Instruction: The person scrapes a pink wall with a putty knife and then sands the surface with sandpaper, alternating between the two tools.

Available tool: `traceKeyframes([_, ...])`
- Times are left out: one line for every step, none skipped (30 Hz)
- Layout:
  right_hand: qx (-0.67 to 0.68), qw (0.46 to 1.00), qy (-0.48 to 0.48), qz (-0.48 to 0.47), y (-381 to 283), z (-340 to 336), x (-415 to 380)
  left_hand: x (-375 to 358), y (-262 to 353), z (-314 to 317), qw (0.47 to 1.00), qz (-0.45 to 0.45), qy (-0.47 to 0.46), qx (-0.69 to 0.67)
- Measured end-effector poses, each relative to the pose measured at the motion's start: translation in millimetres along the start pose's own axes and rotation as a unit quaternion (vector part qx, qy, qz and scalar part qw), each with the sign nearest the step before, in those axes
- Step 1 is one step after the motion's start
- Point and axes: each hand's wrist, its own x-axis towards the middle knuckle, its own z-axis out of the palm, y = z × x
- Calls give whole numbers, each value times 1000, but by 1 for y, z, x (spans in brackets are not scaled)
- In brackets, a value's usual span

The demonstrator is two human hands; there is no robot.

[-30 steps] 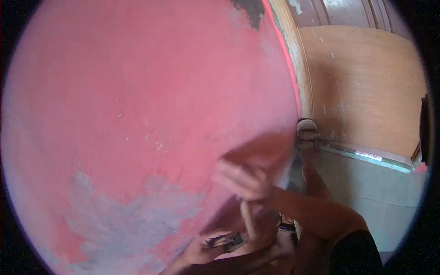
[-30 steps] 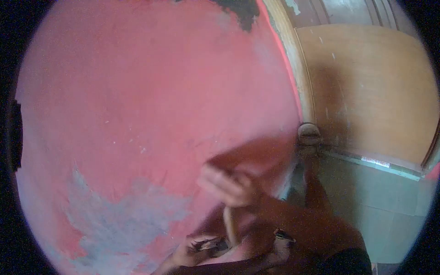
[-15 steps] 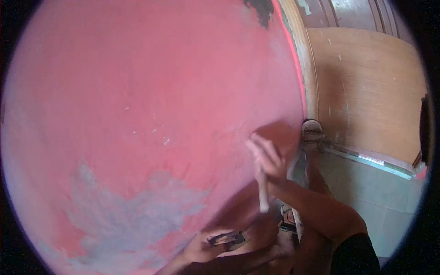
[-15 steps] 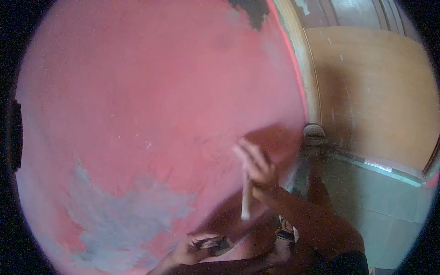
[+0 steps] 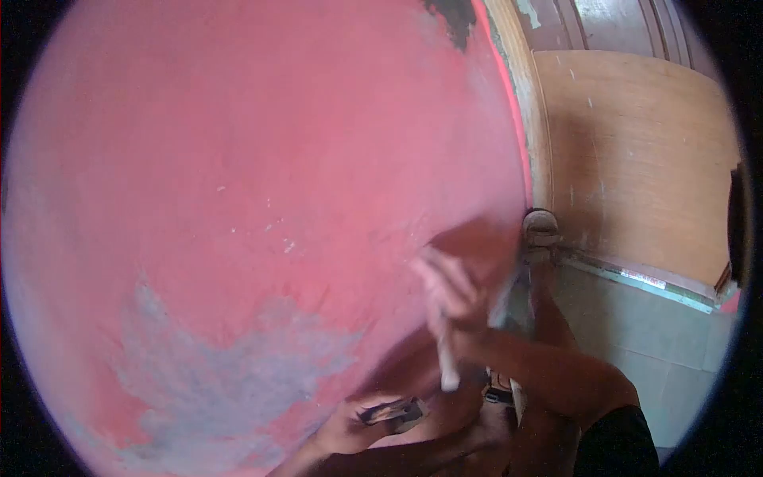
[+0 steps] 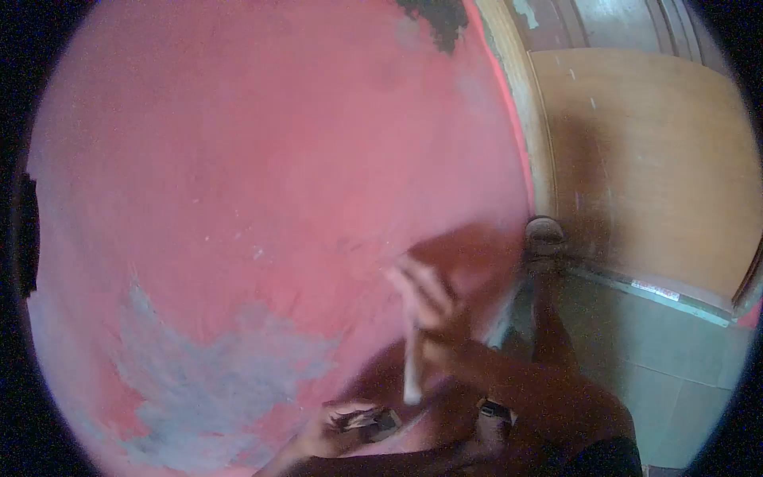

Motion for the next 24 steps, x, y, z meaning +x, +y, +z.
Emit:
traceKeyframes([72, 994, -65, -46, -18, -2, -8, 2, -3, -1, 1000, 1, 3, -17])
traceKeyframes([33, 983, -50, -176, -30, 3, -4, 2, -6, -1, 999, 0, 5, -34])
traceKeyframes([38, 963, -95, -250, -48, -1, 0, 3, -9, -1, 999, -2, 8, -52])
traceKeyframes([45, 958, -80, -272, -62, -2, 5, 4, -11, 0, 1000, -6, 2, -27])
traceKeyframes([54, 952, -63, -294, -69, -2, 8, 4, -12, 0, 1000, -10, -1, 0])
traceKeyframes([36, 956, -53, -287, -57, 1, 7, 1, -11, -1, 1000, -14, -1, 27])
traceKeyframes([21, 958, -44, -282, -34, 6, 4, -2, -6, 0, 999, -22, -6, 42])
traceKeyframes([7, 960, -36, -279, -15, 6, 1, -4, 3, 3, 998, -28, -8, 57])
traceKeyframes([0, 979, -20, -202, -6, 3, -3, -5, 10, 3, 997, -33, -10, 72])
traceKeyframes([-3, 986, -4, -169, 2, 7, -4, -5, 10, 2, 998, -22, -3, 50])
traceKeyframes([-8, 991, 12, -133, 7, 10, -4, -4, 10, 1, 1000, -10, 0, 28])
traceKeyframes([34, 994, -13, -106, -4, 4, -3, -1, 10, 0, 1000, 3, -2, 6])
traceKeyframes([71, 994, -36, -79, -26, -5, -1, 2, 11, 1, 1000, 9, 11, 2])
traceKeyframes([72, 991, -49, -101, -35, -6, 1, 1, 11, 2, 1000, 13, 22, -2])
traceKeyframes([74, 988, -63, -123, -44, -6, 4, 1, 8, 2, 999, 17, 34, -6])
traceKeyframes([41, 978, -68, -195, -47, -2, 6, -2, 2, -3, 997, 5, 5, -73])
traceKeyframes([12, 961, -73, -266, -48, 1, 7, -9, -6, -12, 990, -7, -21, -138])
traceKeyframes([5, 959, -74, -272, -51, 1, 5, -15, -9, -16, 982, -8, -39, -184])
traceKeyframes([1, 957, -74, -281, -58, 1, 2, -21, -10, -20, 972, -10, -57, -229])
traceKeyframes([-1, 954, -74, -291, -64, 0, 2, -27, -11, -24, 964, -1, -69, -257])
traceKeyframes([-1, 952, -95, -292, -66, -2, 6, -32, -15, -25, 964, 3, -77, -254])
traceKeyframes([-1, 949, -118, -294, -66, -4, 10, -37, -18, -27, 964, 7, -85, -252])
traceKeyframes([-3, 945, -141, -294, -67, -7, 13, -39, -30, -32, 972, 5, -90, -218])
traceKeyframes([11, 946, -158, -283, -69, -11, 15, -35, -33, -32, 978, 2, -97, -186])
